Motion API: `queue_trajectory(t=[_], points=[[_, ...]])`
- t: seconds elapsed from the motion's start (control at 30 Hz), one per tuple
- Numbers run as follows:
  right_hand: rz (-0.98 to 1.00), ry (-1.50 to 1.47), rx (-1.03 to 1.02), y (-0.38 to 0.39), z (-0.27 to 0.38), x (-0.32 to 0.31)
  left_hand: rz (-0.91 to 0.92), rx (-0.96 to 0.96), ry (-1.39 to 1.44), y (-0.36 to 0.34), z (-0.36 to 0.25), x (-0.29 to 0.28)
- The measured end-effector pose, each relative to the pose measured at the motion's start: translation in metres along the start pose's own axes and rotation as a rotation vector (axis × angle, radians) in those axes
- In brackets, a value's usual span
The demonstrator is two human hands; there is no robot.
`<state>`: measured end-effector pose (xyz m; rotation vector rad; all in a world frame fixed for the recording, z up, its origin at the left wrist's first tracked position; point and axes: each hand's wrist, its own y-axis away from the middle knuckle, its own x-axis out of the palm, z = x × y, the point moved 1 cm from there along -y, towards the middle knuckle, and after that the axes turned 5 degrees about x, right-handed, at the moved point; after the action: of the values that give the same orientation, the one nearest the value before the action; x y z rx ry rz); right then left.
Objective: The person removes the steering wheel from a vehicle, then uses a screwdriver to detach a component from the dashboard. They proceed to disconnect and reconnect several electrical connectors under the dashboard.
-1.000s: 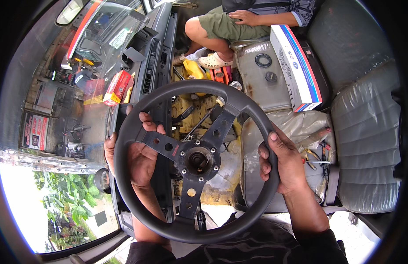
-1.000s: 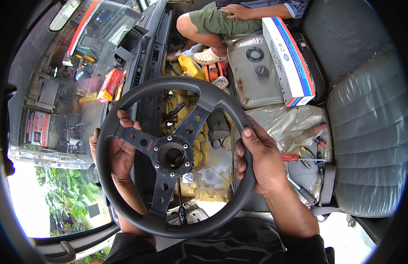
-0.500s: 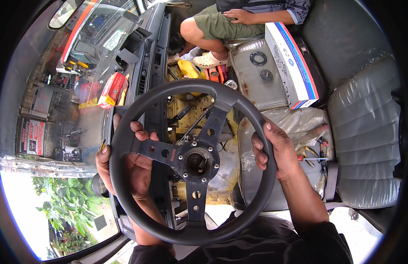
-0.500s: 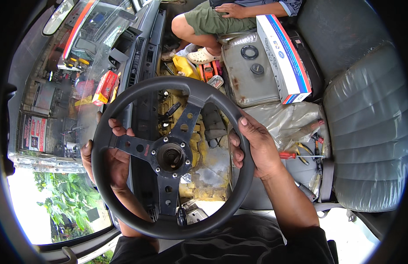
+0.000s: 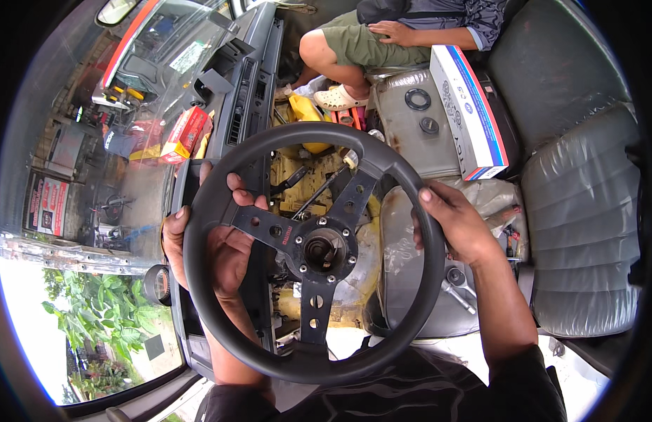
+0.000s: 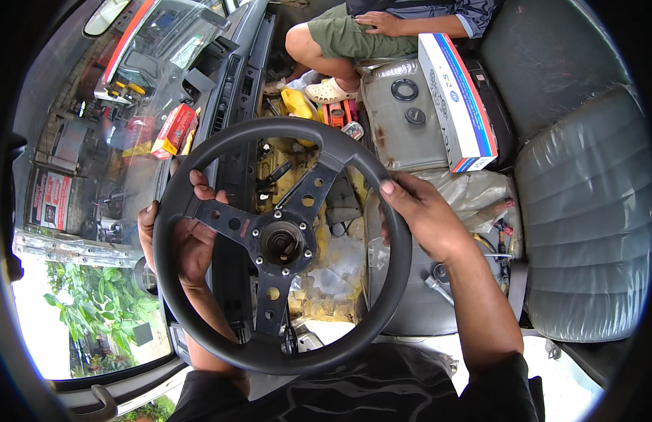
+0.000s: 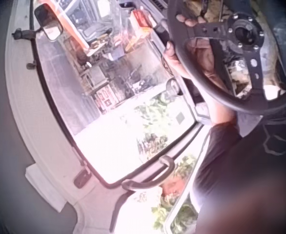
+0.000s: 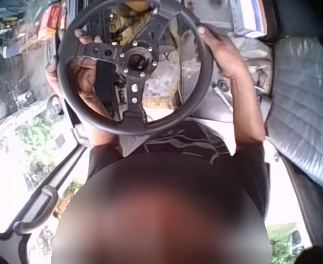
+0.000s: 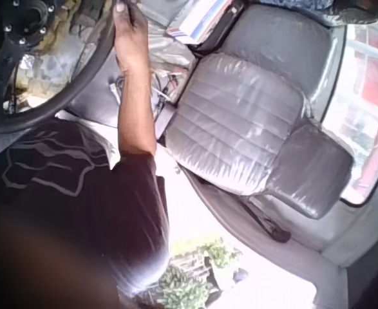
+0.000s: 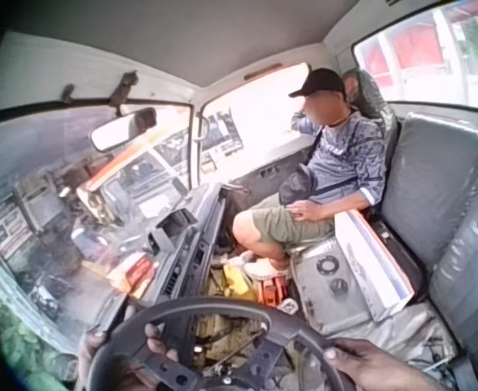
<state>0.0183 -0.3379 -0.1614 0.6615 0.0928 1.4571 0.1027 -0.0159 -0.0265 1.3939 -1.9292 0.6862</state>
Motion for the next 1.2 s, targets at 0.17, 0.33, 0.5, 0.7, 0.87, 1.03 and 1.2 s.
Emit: queue_trajectory(t=[0.17, 0.33, 0.5, 0.7, 0.87, 1.03, 1.2], points=[[0.056, 0.484, -0.184, -0.051, 0.076, 0.034, 0.052, -0.014, 0.026, 0.002, 0.0, -0.004], [0.034, 0.666, -0.167, -0.049, 0.072, 0.032, 0.115, -0.06, 0.119, -0.002, 0.0, -0.003], [0.023, 0.619, -0.155, -0.051, 0.072, 0.032, 0.049, -0.098, 0.096, -0.007, -0.001, 0.002], [-0.025, 0.722, -0.147, -0.046, 0.076, 0.036, -0.055, -0.054, 0.051, -0.011, -0.004, -0.003], [0.048, 0.552, -0.167, -0.041, 0.079, 0.037, 0.043, -0.077, 0.044, -0.01, -0.003, -0.002], [-0.056, 0.726, -0.148, -0.041, 0.078, 0.035, 0.02, -0.063, 0.091, -0.012, 0.0, 0.0], [0.077, 0.406, -0.084, -0.047, 0.076, 0.034, 0.018, -0.084, 0.056, -0.01, -0.003, -0.003]])
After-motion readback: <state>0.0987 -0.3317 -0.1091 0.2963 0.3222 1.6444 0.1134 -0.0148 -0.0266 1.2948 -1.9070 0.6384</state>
